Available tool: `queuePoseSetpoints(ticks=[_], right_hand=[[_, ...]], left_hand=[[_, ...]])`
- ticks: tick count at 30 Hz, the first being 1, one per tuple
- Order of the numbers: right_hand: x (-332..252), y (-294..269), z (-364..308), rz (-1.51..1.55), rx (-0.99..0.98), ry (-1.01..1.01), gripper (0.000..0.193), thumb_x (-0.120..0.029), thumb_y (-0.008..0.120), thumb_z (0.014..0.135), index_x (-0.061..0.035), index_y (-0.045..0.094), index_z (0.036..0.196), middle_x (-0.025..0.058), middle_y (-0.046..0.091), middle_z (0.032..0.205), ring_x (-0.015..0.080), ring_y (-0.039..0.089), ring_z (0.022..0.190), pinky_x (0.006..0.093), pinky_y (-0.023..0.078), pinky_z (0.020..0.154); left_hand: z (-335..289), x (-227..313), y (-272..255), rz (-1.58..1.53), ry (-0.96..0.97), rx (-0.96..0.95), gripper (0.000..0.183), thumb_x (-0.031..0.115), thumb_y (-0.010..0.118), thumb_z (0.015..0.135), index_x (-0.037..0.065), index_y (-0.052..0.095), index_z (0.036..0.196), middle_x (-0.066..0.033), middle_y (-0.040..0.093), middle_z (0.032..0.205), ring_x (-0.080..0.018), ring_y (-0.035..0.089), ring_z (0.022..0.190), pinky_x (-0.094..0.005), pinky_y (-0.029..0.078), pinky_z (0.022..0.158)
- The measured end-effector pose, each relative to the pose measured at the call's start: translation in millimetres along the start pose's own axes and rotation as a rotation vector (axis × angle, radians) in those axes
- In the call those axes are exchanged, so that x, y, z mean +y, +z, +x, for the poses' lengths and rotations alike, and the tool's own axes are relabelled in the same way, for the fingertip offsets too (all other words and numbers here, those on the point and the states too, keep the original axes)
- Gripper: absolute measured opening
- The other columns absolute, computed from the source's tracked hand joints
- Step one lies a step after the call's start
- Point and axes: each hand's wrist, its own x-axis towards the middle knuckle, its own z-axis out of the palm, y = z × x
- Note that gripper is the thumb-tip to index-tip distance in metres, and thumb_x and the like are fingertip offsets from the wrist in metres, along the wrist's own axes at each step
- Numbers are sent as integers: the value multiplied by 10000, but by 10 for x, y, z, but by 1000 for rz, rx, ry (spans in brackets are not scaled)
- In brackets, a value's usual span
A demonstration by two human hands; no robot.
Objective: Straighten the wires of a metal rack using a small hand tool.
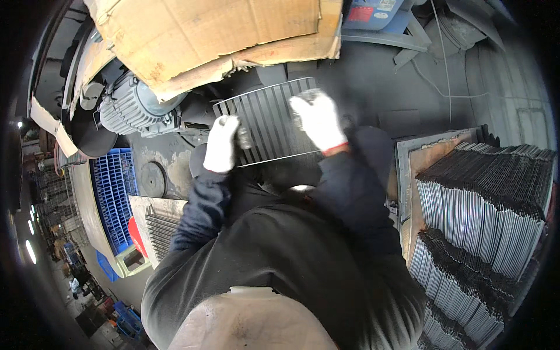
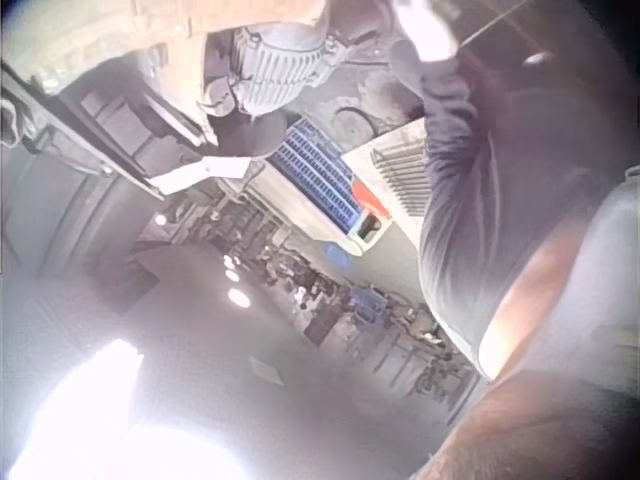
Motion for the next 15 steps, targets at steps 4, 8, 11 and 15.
queuePoseSetpoints(ticks=[4, 8, 11, 15], right_hand=[[66, 218, 22, 32, -56, 55, 197, -199, 795, 1009, -35, 687, 1028, 21, 663, 784, 107, 613, 588, 283, 496, 543], [-25, -407, -146, -21, 182, -42, 151, -165, 776, 1027, -61, 680, 1079, 2, 658, 818, 99, 607, 600, 278, 500, 546], [-72, -785, -184, -48, 379, 122, 151, -147, 764, 1033, -65, 671, 1119, -8, 653, 840, 89, 623, 661, 276, 513, 571], [31, -471, -38, 24, 180, 46, 144, -136, 770, 1026, -56, 675, 1100, -19, 657, 823, 88, 623, 662, 279, 512, 579]], left_hand=[[-95, 105, -238, -55, -18, 26, 195, 234, 663, 1100, 78, 577, 1021, -39, 628, 796, -138, 606, 628, -314, 549, 599], [168, -50, 397, 135, 61, -119, 196, 232, 678, 1099, 50, 610, 1124, -50, 646, 865, -138, 608, 686, -324, 546, 638], [277, -170, 828, -18, -54, -208, 193, 235, 688, 1100, 64, 599, 1084, -20, 618, 839, -112, 589, 661, -298, 535, 602], [152, -75, 419, 11, 65, -168, 214, 241, 666, 1105, 42, 590, 1087, -44, 622, 809, -147, 605, 626, -314, 540, 581]])
